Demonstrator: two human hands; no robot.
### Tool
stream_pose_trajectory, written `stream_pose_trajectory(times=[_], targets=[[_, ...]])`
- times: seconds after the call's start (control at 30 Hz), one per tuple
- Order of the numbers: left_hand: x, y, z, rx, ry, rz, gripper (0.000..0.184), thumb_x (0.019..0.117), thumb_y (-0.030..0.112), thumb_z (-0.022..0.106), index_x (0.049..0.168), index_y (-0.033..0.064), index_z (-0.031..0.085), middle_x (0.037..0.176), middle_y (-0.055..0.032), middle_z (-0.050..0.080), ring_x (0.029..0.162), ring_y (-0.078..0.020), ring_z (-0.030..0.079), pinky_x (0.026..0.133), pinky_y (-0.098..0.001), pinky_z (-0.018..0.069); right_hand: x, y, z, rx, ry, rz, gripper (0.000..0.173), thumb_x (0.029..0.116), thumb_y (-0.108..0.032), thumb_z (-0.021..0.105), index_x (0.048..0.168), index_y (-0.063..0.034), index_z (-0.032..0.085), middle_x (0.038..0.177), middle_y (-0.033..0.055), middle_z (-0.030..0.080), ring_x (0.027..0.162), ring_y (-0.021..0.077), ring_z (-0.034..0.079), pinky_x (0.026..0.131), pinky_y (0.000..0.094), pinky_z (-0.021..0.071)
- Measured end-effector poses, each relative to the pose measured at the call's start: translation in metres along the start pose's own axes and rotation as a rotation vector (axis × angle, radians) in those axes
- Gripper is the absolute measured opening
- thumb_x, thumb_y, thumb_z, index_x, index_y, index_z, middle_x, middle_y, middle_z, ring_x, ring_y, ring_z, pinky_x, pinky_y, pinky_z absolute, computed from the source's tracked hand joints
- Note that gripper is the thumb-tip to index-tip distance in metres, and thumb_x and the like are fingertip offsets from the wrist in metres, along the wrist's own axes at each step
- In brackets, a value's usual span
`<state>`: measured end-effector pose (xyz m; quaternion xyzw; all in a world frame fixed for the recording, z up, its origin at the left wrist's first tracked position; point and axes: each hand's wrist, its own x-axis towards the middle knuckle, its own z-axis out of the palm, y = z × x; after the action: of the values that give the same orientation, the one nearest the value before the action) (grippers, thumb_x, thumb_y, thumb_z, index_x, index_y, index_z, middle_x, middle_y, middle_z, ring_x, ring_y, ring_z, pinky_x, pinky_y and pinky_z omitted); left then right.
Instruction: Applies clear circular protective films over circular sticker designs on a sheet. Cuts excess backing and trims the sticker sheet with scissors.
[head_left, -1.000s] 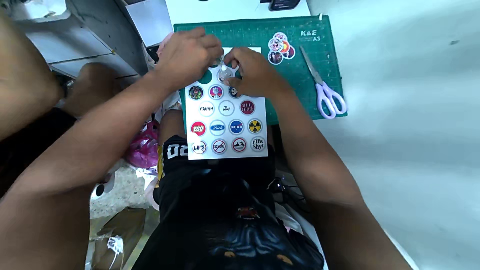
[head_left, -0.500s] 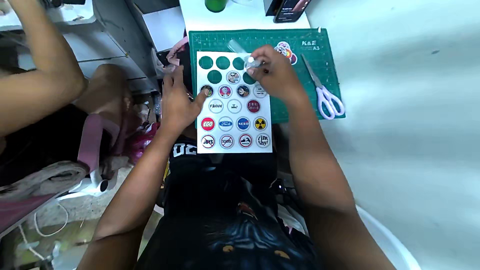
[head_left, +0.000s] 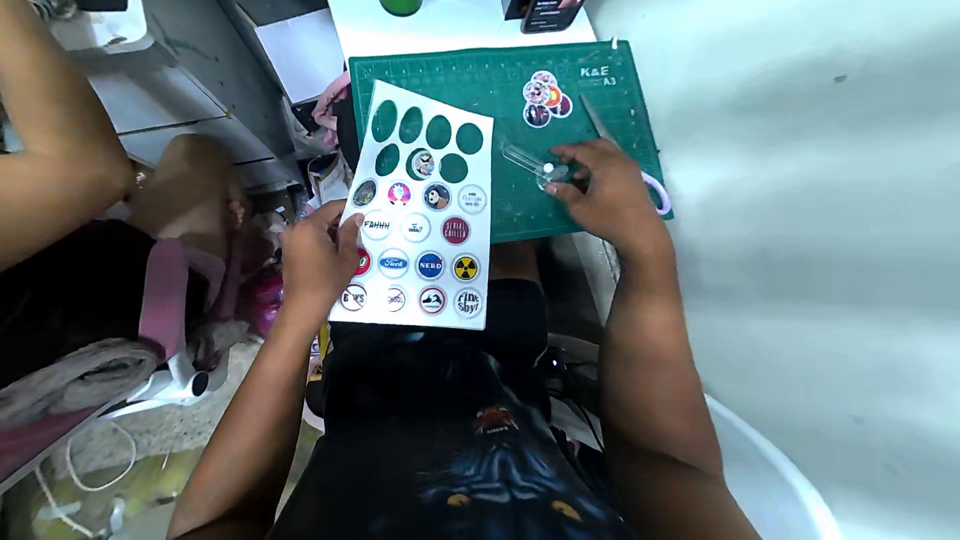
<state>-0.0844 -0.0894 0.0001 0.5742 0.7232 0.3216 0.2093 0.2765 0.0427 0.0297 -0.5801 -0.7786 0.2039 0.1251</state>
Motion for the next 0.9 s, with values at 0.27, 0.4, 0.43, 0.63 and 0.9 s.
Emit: stream_pose_trajectory(times=[0.27, 0.4, 0.43, 0.63, 0.9], targets=[[-0.011, -0.022, -0.021, -0.527, 0.1, 0.054, 0.011, 0.1021, 0.012, 0.064, 0.112, 0.011, 0.07, 0.087, 0.0034, 0.075, 0.066, -0.0049, 0.07, 0.059, -0.0221, 0.06, 0.012, -0.056, -0.005, 0.037, 0.201, -0.126, 0.043, 0.097, -0.009, 0.063, 0.14, -0.0074, 0.06, 0.13, 0.0181, 0.064, 0.119, 0.0362, 0.062, 0.1, 0.0551, 0.0521], [-0.015, -0.051, -0.037, -0.55, 0.19, -0.066, 0.01, 0.1027, 0.012, 0.063, 0.111, 0.011, 0.068, 0.088, 0.0063, 0.073, 0.071, -0.0037, 0.069, 0.065, -0.023, 0.0605, 0.03, -0.099, 0.029, -0.01, 0.018, -0.234, 0.039, 0.0976, -0.026, 0.068, 0.135, -0.0135, 0.066, 0.134, 0.0103, 0.065, 0.126, 0.0334, 0.059, 0.103, 0.06, 0.0477], [-0.017, -0.057, -0.042, -0.55, 0.218, -0.105, 0.01, 0.1024, 0.012, 0.063, 0.111, 0.0109, 0.068, 0.088, 0.0065, 0.073, 0.071, -0.0035, 0.069, 0.065, -0.0232, 0.0603, 0.032, -0.107, 0.042, -0.048, -0.021, -0.274, 0.046, 0.0978, -0.035, 0.068, 0.138, -0.0142, 0.065, 0.14, 0.0086, 0.062, 0.13, 0.0332, 0.056, 0.104, 0.0619, 0.0455], [-0.039, -0.09, -0.066, -0.51, 0.363, -0.24, 0.01, 0.1008, 0.011, 0.065, 0.11, 0.0107, 0.068, 0.084, 0.0064, 0.071, 0.068, -0.0041, 0.067, 0.063, -0.0247, 0.0598, -0.009, -0.125, 0.078, -0.313, -0.111, -0.397, 0.105, 0.0832, -0.086, 0.051, 0.155, -0.0091, 0.047, 0.163, 0.0109, 0.041, 0.151, 0.038, 0.034, 0.118, 0.0701, 0.0226], [-0.027, -0.073, -0.059, -0.579, 0.3, -0.271, 0.006, 0.1017, 0.011, 0.064, 0.105, 0.0113, 0.069, 0.08, 0.0074, 0.071, 0.065, -0.0035, 0.067, 0.062, -0.0233, 0.06, -0.053, -0.107, 0.074, -0.275, -0.052, -0.554, 0.027, 0.1019, -0.013, 0.057, 0.124, -0.0174, 0.073, 0.131, 0.0004, 0.069, 0.127, 0.0222, 0.06, 0.114, 0.0515, 0.0395]])
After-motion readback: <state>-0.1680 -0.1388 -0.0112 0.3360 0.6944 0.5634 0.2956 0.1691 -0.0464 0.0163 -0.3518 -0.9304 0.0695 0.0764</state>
